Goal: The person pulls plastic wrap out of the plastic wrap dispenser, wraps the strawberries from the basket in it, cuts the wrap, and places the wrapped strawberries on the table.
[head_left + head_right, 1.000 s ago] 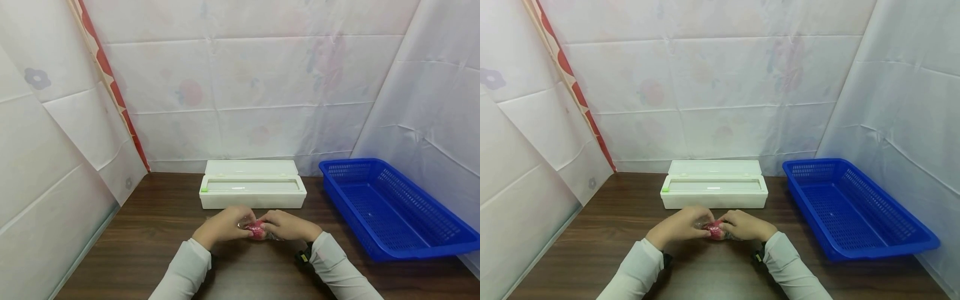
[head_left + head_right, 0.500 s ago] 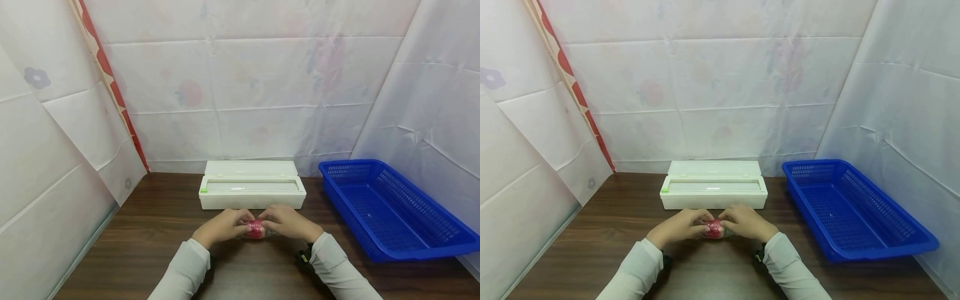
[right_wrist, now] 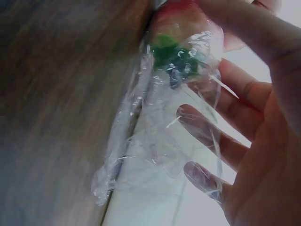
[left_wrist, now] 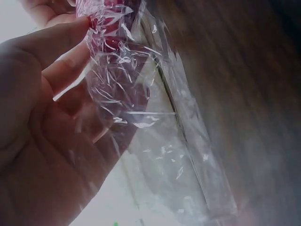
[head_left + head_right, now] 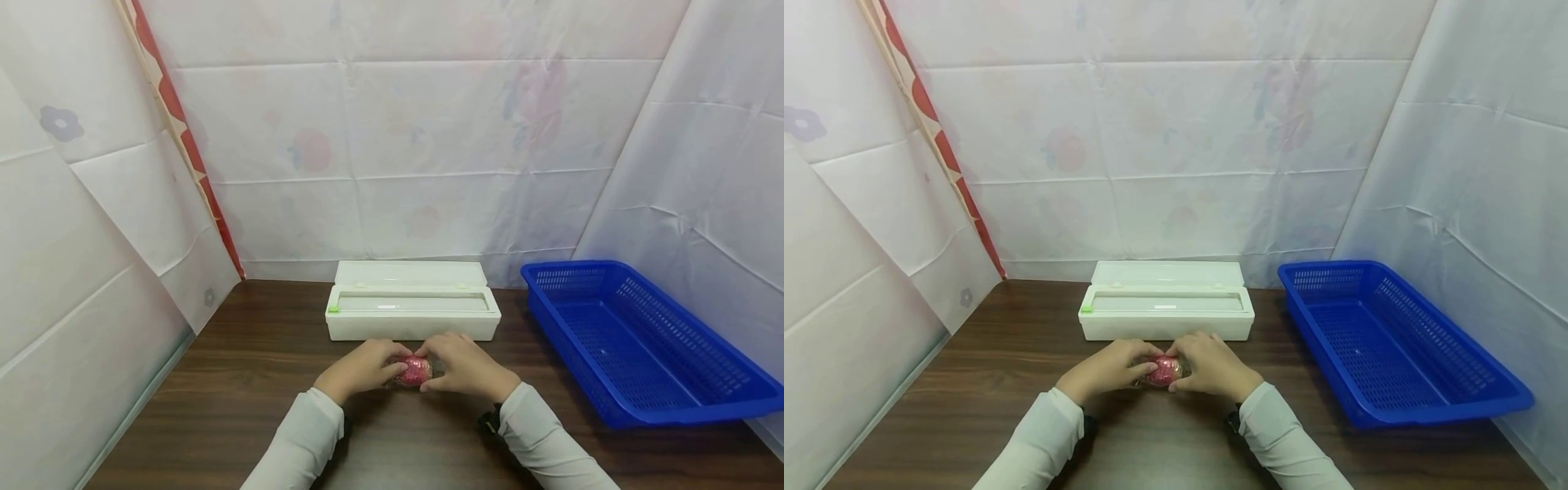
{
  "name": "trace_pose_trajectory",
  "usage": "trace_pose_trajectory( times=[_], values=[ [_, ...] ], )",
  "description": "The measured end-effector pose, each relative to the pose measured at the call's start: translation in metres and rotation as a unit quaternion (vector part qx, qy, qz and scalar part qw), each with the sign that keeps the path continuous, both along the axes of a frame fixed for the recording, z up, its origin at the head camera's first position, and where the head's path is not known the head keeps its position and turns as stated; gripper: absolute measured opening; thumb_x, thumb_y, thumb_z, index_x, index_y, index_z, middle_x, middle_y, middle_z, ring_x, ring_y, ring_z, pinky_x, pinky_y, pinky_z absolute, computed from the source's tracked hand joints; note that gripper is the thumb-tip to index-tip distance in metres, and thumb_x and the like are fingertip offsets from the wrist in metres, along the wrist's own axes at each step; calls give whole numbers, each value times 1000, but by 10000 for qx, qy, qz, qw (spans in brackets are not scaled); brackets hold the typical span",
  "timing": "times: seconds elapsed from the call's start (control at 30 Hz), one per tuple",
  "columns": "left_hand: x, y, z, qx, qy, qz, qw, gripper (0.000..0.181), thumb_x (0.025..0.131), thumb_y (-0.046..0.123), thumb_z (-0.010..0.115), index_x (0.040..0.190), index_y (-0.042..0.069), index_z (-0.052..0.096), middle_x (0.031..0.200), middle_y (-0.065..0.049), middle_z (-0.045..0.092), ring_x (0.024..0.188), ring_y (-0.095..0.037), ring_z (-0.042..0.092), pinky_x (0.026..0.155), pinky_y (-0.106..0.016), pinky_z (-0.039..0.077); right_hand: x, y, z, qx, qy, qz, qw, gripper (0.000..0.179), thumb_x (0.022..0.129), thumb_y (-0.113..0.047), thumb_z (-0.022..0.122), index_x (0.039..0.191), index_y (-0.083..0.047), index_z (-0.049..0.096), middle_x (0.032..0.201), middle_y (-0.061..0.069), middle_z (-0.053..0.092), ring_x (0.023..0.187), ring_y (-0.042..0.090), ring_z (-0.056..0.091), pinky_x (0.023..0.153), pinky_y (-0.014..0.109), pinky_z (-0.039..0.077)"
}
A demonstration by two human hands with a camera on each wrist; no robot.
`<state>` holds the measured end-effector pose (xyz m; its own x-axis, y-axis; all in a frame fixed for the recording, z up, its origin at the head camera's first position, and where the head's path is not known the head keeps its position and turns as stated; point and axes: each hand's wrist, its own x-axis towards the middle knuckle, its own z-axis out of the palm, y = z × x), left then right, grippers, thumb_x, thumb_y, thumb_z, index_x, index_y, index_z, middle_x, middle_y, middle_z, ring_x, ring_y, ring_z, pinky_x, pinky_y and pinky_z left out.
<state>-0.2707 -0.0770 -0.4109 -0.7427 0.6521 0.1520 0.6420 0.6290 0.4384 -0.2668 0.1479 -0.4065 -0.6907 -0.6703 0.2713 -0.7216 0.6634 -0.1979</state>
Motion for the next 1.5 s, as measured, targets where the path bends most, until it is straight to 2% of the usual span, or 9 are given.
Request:
trace_pose_trajectory(
  times=[0.17,0.27,0.37,0.53,0.7,0.87,1.17,1.33,1.5],
  values=[
    [0,0,0,-201,335,79,9992,26,93,26,57,112,12,68,97,0,64,86,-8,54,81,-35,52,0,0,-2,88,19,12,10000,43,75,-43,74,110,-18,66,103,-7,66,97,13,52,81,39,44],
    [1,1,0,-267,493,256,9981,27,93,27,58,113,12,67,102,-1,65,94,-12,56,85,-38,50,0,-1,-3,112,-31,16,9999,43,78,-43,71,113,-17,66,105,-7,66,98,13,52,81,39,44],
    [3,1,1,-281,793,455,9954,26,90,28,61,112,14,65,108,-3,64,102,-18,55,89,-43,48,-1,-1,-4,152,-85,-4,9998,44,80,-43,69,115,-16,65,108,-5,67,98,14,52,83,40,44],
    [6,2,4,-263,1106,521,9921,18,87,26,65,102,18,67,103,1,64,101,-17,54,86,-44,49,-2,-1,-5,153,-197,18,9997,45,84,-39,67,120,-13,63,111,-2,67,99,15,53,85,42,45],
    [6,3,3,-315,995,468,9934,23,88,31,64,106,17,69,104,3,67,102,-15,55,89,-42,49,-1,0,-6,152,-323,57,9993,44,87,-32,62,125,-9,59,116,1,65,101,16,54,87,46,47],
    [5,3,3,-332,886,427,9946,31,84,34,68,108,15,68,105,1,67,101,-14,55,90,-40,48,0,-1,-6,183,-436,56,9989,44,89,-29,58,127,-7,57,118,3,64,101,17,54,87,47,47],
    [7,3,5,-417,685,364,9961,39,81,39,70,110,13,67,106,0,66,101,-15,54,91,-41,47,-3,1,-8,255,-702,79,9972,52,86,-44,64,126,-13,57,112,-4,65,93,11,54,83,41,48],
    [7,3,5,-386,523,276,9975,40,85,42,64,112,13,66,108,0,66,102,-15,54,91,-43,47,-5,3,-9,226,-360,251,9988,50,80,-44,69,121,-16,61,113,-6,65,99,12,54,87,44,46],
    [6,1,5,-279,599,285,9974,55,87,54,56,121,10,60,116,-4,62,108,-17,52,94,-44,45,-5,3,-3,-50,26,333,9994,52,72,-41,77,117,-19,61,111,-7,64,105,13,52,90,43,44]
  ],
)
